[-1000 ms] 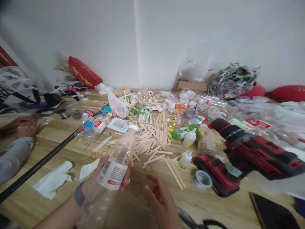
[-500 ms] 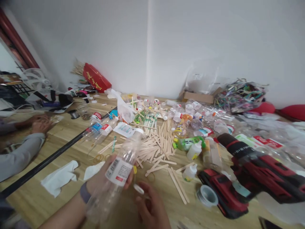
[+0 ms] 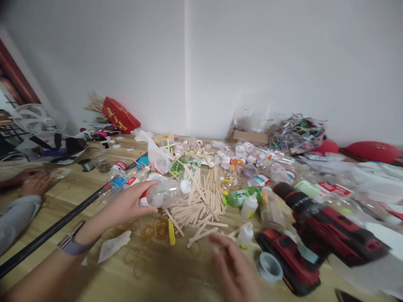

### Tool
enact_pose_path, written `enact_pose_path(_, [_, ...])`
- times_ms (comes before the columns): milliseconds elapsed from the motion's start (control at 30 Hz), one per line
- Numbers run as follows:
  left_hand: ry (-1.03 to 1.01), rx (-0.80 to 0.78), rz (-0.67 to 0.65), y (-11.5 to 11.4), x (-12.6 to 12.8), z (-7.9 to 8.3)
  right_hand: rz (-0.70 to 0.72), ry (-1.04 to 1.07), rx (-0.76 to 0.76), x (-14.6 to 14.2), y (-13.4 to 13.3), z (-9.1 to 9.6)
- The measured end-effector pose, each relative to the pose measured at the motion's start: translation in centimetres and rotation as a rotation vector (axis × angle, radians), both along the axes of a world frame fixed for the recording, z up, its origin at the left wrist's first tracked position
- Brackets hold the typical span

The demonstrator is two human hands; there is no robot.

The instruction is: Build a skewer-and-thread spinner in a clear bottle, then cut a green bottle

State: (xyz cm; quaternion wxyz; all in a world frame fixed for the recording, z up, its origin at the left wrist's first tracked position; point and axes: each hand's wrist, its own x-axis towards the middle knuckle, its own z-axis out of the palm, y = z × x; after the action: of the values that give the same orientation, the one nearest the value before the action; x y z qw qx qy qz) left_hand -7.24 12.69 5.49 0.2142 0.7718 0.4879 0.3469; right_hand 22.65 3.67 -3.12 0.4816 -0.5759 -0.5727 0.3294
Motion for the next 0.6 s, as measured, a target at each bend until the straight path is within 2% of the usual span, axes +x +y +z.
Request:
enact_pose_path(100, [0.101,0.039,-0.063,-0.2,0.2,-0.3,-0.127,-0.011,0.049,1.7,0.4,3.2])
enact_pose_path(167, [0.154,0.068,-0.086,-0.6,0.4,-0.4,-0.149,-0.026,0.088,1.8,0.7,4.4])
enact_pose_path(433, [0.331,0.164,-0.19,-2.8,2.1,-0.7,0.121,-0.111,0.031,-1.1,1.6,5.8])
enact_pose_path(600, [0.41,0.168,-0.218,-3.1,2.3,-0.5,0.253,0.017,-0.073,-2.0,1.7,6.0])
